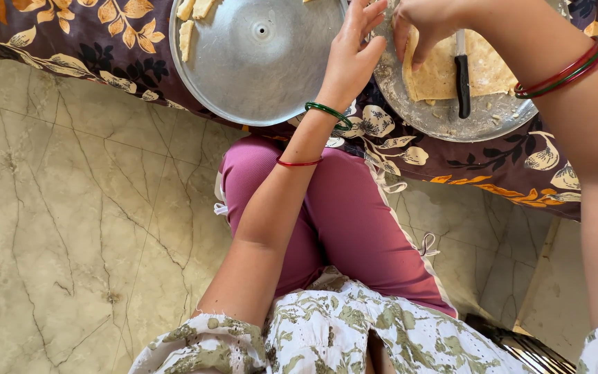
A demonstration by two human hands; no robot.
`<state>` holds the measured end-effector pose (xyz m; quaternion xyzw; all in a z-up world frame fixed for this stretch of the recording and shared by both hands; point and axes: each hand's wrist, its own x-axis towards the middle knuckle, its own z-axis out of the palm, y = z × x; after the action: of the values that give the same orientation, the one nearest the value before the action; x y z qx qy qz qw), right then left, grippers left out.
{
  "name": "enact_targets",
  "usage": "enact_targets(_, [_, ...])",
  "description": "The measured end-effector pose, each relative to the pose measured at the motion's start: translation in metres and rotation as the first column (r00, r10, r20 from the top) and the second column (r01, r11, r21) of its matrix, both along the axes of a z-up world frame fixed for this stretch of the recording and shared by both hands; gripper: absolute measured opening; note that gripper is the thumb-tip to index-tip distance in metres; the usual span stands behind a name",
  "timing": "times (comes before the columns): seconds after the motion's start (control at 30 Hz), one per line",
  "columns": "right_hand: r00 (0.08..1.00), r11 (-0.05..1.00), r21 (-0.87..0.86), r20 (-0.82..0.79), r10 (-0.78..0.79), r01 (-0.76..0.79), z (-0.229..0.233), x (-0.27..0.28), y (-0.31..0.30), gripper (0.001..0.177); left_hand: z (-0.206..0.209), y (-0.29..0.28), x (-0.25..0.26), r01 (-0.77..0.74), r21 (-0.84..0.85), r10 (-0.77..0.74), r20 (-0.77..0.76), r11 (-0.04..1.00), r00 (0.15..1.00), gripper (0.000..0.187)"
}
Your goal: The person cuts a flattened sheet of dough into strips using a knife and arranges the pieces on a metal tray. The person handles the dough strips by hand, placing them in rows on the tray.
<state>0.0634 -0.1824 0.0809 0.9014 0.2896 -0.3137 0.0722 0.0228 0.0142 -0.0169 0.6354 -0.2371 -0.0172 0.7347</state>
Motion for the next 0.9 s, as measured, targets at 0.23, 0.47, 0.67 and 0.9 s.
enact_targets(0.23, [0.999,0.981,0.191,-0.017,-0.036,0.039,0.030,-0.014,-0.004,0.036,-0.022,-0.011,0.007,0.135,-0.160,-0.141,-0.026,0.978,0.990,0.076])
enact_targets(0.47, [0.995,0.977,0.188,0.005,-0.103,0.101,0.054,-0.031,-0.007,0.030,-0.026,-0.016,0.015,0.354,-0.227,-0.378,-0.073,0.907,0.923,0.056])
enact_targets(0.67, [0.997,0.976,0.218,0.067,-0.027,0.012,0.062,-0.036,-0.011,0.030,0.005,-0.006,0.005,0.441,-0.241,-0.499,-0.304,0.864,0.811,0.078])
enact_targets(0.9, [0.998,0.955,0.289,-0.046,-0.051,0.062,0.091,-0.045,0.006,0.034,0.025,-0.005,-0.001,0.480,-0.545,-0.702,-0.327,0.687,0.633,0.106])
